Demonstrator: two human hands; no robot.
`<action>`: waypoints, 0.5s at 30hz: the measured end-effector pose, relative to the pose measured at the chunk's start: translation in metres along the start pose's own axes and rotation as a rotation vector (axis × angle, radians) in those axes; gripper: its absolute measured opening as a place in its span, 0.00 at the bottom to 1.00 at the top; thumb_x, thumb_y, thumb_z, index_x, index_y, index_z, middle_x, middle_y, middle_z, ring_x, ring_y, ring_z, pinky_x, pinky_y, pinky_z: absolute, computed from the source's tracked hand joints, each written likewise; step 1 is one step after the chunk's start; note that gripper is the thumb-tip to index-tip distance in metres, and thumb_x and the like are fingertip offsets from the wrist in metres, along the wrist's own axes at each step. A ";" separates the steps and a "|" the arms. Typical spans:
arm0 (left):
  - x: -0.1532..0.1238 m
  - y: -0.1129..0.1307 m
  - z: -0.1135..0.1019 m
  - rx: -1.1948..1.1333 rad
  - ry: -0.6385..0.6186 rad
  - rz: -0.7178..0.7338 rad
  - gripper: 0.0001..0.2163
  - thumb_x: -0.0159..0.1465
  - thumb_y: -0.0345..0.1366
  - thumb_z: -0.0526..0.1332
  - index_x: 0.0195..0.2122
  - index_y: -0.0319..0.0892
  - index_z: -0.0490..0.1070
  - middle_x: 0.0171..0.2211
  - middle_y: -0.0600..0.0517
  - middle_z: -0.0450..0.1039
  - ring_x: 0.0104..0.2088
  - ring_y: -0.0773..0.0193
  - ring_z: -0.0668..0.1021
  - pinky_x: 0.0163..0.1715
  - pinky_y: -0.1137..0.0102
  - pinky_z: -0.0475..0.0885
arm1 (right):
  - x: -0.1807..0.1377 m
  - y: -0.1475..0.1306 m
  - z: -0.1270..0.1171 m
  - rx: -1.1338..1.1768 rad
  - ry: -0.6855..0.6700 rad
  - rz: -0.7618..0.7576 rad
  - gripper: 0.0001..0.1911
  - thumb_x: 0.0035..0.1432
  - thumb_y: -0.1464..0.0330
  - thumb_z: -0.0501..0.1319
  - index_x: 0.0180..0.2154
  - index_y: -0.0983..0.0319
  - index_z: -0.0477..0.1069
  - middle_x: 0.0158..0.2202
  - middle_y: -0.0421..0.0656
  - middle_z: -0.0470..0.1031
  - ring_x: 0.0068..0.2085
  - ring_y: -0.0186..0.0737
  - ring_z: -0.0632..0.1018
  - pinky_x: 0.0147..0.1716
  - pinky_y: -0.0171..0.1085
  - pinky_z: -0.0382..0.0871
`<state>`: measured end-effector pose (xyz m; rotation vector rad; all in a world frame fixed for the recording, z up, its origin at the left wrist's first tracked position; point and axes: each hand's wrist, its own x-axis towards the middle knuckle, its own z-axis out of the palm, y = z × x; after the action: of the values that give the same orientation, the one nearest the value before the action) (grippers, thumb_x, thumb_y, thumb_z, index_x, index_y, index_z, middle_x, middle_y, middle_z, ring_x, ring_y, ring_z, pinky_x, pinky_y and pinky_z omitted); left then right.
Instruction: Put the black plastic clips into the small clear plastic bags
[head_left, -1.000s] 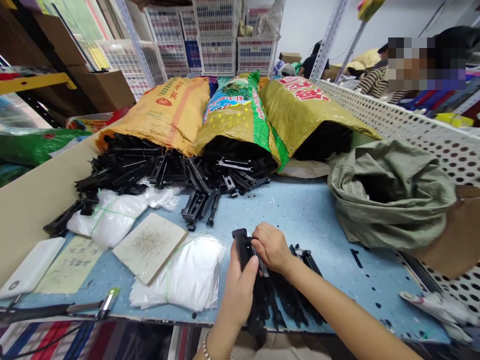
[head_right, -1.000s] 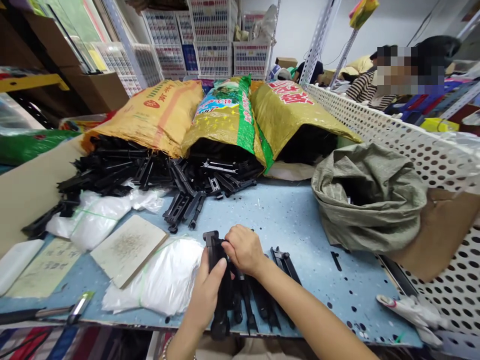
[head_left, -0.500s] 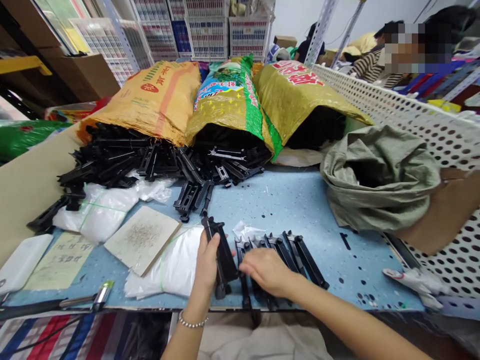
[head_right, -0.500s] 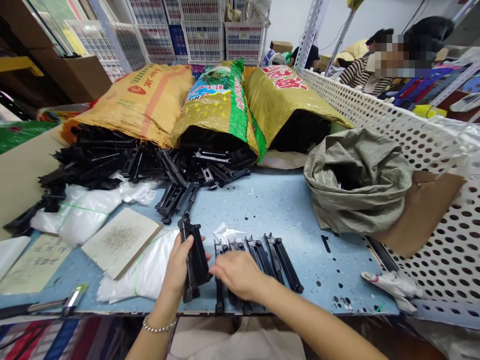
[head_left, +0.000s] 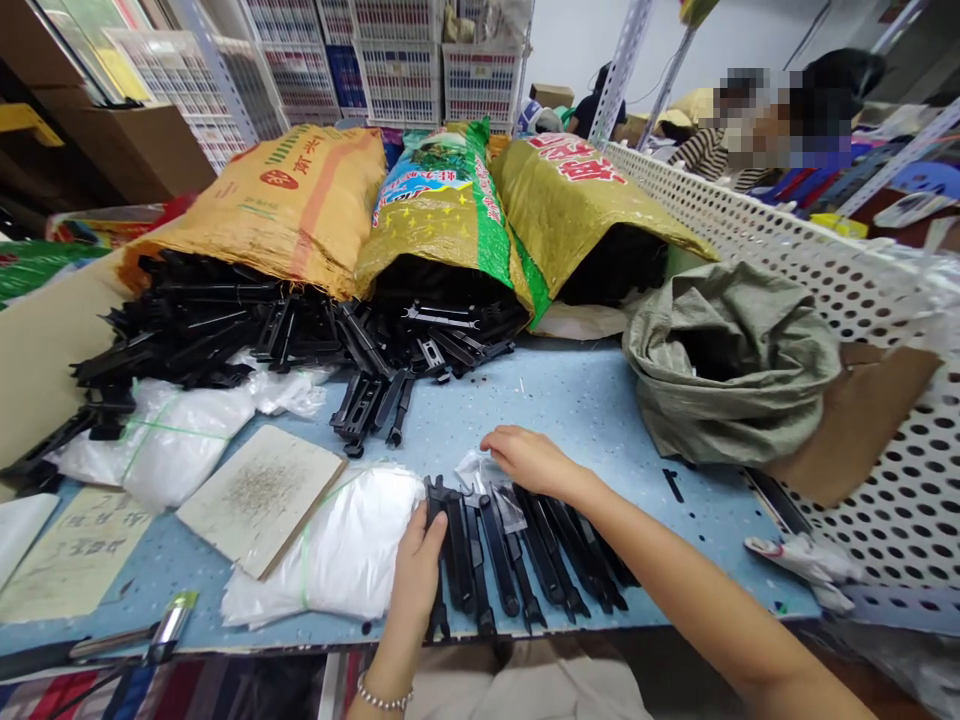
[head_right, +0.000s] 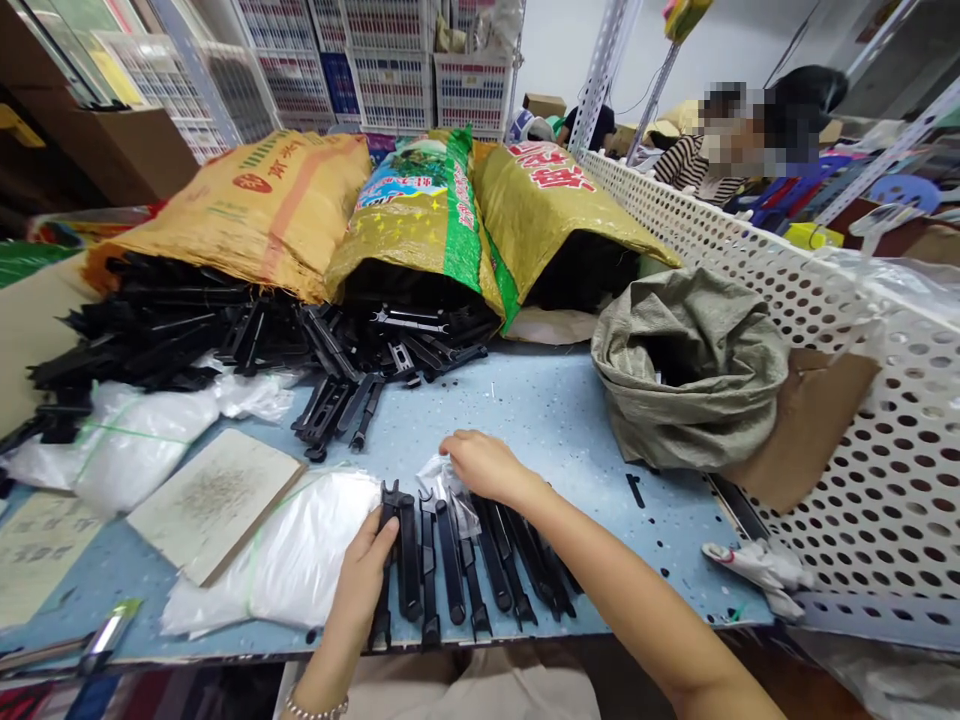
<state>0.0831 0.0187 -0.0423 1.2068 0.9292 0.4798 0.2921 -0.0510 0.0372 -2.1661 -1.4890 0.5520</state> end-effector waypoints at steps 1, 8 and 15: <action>-0.001 0.007 0.001 -0.071 -0.017 -0.029 0.20 0.56 0.46 0.64 0.46 0.41 0.73 0.51 0.44 0.73 0.57 0.50 0.70 0.60 0.58 0.59 | -0.013 -0.004 -0.001 0.008 -0.023 0.005 0.10 0.60 0.72 0.54 0.40 0.60 0.73 0.41 0.46 0.76 0.42 0.42 0.75 0.40 0.37 0.63; -0.025 0.044 0.024 -0.552 0.150 -0.115 0.23 0.54 0.44 0.67 0.50 0.45 0.67 0.40 0.51 0.75 0.37 0.63 0.78 0.42 0.68 0.73 | -0.091 -0.064 0.031 0.324 -0.100 0.113 0.40 0.51 0.55 0.65 0.62 0.62 0.56 0.56 0.52 0.68 0.53 0.51 0.72 0.50 0.45 0.65; -0.006 0.050 0.047 -0.137 -0.098 0.148 0.24 0.64 0.49 0.53 0.60 0.50 0.53 0.56 0.47 0.62 0.54 0.60 0.70 0.53 0.64 0.65 | -0.113 -0.035 0.063 1.013 0.108 0.387 0.24 0.50 0.64 0.66 0.50 0.61 0.68 0.42 0.46 0.77 0.36 0.43 0.78 0.39 0.43 0.72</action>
<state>0.1257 0.0031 0.0093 1.1682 0.7153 0.5880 0.1926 -0.1374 0.0133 -1.5838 -0.4926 1.0184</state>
